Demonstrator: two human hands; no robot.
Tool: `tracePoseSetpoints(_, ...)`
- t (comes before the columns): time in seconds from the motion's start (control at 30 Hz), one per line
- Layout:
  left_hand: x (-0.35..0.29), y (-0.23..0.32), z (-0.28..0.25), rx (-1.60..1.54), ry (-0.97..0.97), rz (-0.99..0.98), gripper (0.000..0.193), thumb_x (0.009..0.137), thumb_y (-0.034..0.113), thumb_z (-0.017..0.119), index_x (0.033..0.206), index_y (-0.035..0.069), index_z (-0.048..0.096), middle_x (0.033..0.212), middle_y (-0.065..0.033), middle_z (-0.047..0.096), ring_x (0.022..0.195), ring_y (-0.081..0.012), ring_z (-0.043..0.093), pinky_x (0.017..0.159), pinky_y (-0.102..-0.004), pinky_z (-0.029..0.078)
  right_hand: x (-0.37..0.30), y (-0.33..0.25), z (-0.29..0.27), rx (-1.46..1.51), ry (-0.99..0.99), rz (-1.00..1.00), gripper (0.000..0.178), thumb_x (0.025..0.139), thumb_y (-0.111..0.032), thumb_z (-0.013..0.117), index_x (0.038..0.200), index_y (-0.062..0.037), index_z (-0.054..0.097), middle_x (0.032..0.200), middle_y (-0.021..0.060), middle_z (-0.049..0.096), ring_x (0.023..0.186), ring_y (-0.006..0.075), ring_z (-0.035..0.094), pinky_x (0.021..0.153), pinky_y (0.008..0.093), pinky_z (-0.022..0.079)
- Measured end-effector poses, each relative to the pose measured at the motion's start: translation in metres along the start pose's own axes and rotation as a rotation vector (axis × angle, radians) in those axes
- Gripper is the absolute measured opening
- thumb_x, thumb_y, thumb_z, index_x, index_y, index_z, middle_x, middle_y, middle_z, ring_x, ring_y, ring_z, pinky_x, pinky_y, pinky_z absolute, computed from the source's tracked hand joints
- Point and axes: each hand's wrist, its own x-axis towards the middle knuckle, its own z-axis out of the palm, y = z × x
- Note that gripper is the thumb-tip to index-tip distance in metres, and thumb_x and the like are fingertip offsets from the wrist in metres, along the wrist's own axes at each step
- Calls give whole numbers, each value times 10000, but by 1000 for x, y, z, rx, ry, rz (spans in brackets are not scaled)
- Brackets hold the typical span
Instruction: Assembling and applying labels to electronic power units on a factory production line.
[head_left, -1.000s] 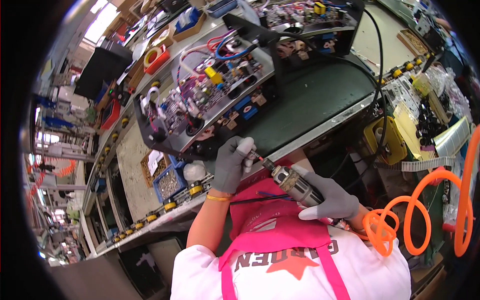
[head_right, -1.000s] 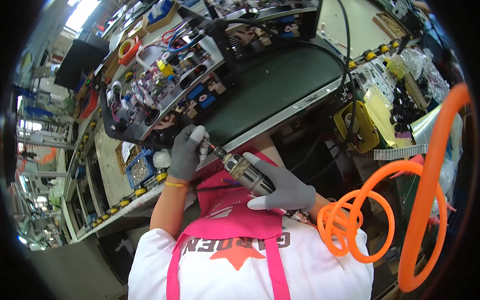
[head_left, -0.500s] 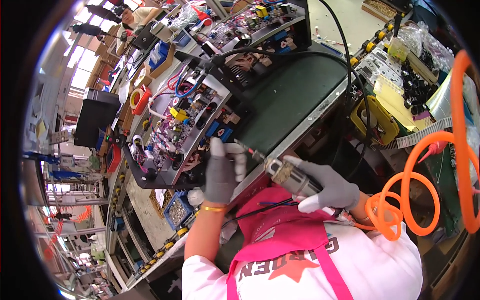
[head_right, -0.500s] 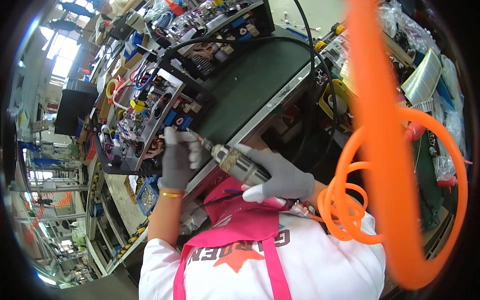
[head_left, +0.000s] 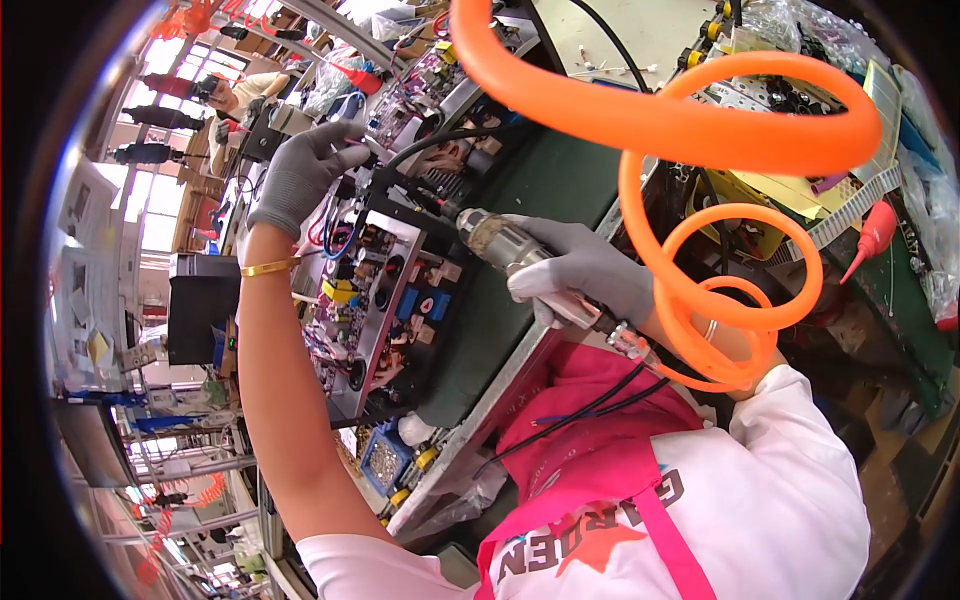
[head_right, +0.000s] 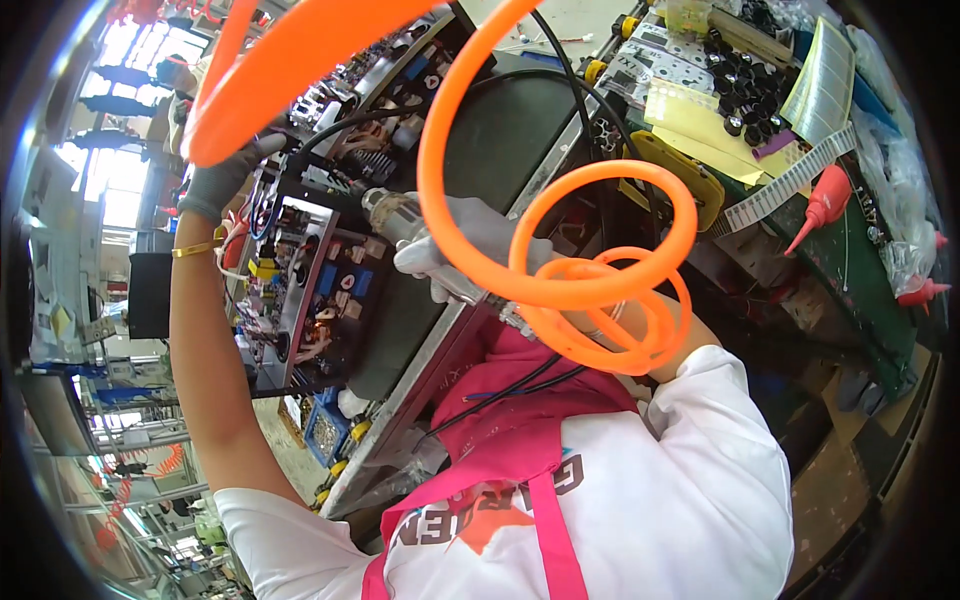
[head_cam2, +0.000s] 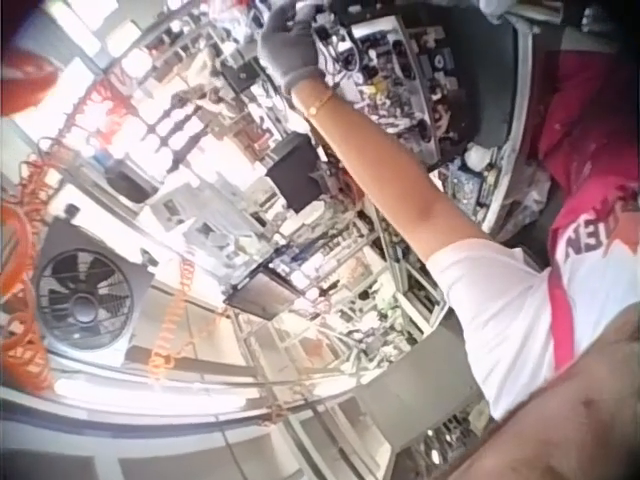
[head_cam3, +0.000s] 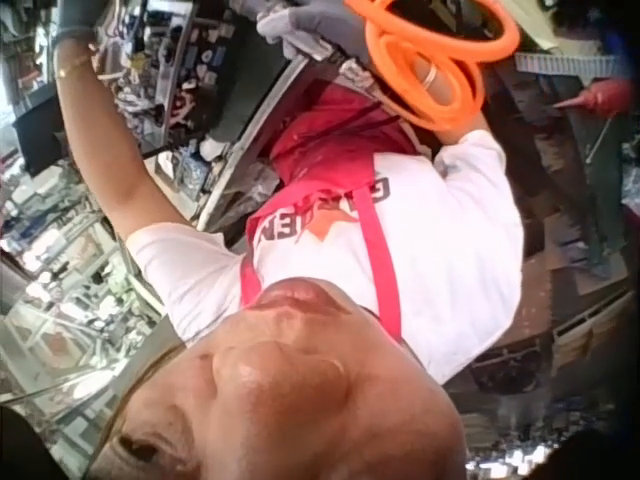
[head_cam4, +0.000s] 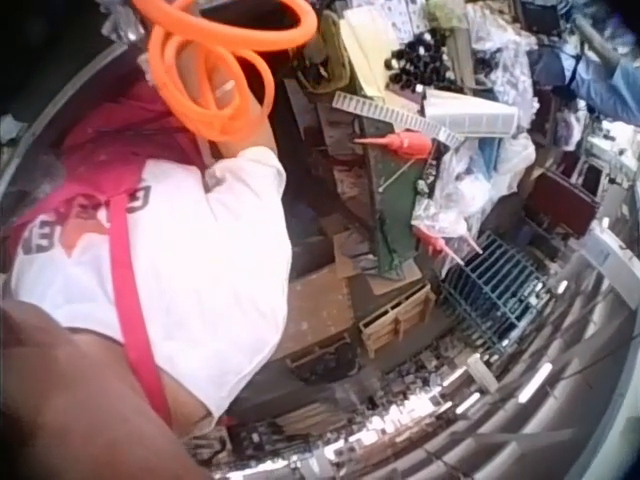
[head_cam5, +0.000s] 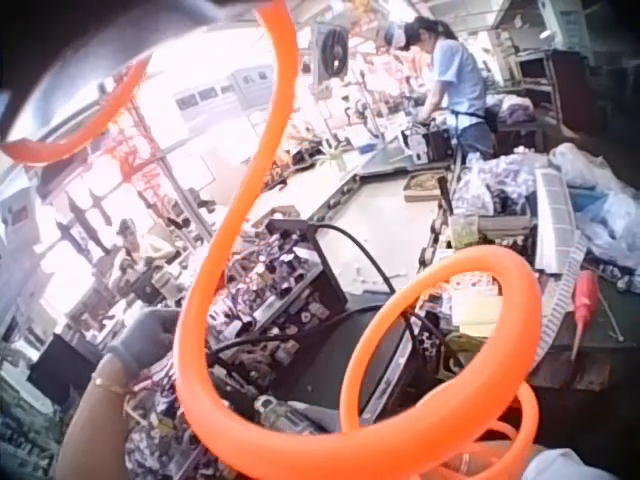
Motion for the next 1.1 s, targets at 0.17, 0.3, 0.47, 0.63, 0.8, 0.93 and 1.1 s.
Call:
tracePoseSetpoints(0.17,17,19,0,231,-144,-44,247,795,203,705,932,-1,676,749,-55,653,708,-98,562,700,-274,465,18,-4,-4,52,2,12,707,705,-184,647,1330,-1,374,770,77,559,524,131,584,455,233,486)
tracePoseSetpoints(0.3,18,18,-1,108,-97,36,242,803,192,697,925,-15,674,736,-43,649,698,-92,554,687,-267,462,30,-2,-8,47,-39,8,711,704,-181,659,1329,0,371,799,91,574,528,147,594,476,255,505)
tracePoseSetpoints(0.47,18,9,-1,113,-143,-20,199,810,185,684,864,-5,658,709,-10,590,642,-98,510,616,-253,420,39,2,-9,91,-63,-1,720,705,-175,664,1335,2,364,806,105,584,522,158,601,478,271,516)
tracePoseSetpoints(0.63,19,16,2,168,-97,12,256,790,196,708,925,-18,677,732,-61,662,690,-99,575,677,-267,465,39,-2,-11,42,-58,7,678,728,-189,660,1315,8,382,805,104,580,541,155,609,474,275,519)
tracePoseSetpoints(0.8,23,7,7,179,-71,-56,188,790,148,700,880,-15,679,745,-36,645,699,-89,557,666,-255,455,36,-12,0,403,-62,158,389,814,-233,607,1117,-20,489,787,78,576,548,120,602,448,238,513)
tracePoseSetpoints(0.93,22,17,10,184,-52,-99,200,787,142,701,878,-33,672,734,-51,639,691,-104,559,668,-263,455,34,-15,16,321,-35,57,368,830,-238,605,1124,-43,498,781,72,587,550,128,608,445,237,516)
tracePoseSetpoints(1.1,22,11,6,214,-75,-27,253,785,210,707,915,-6,686,724,-111,668,647,-147,604,652,-294,479,35,-10,16,352,-46,78,369,838,-262,606,1124,-55,499,782,61,579,549,119,600,447,231,511)
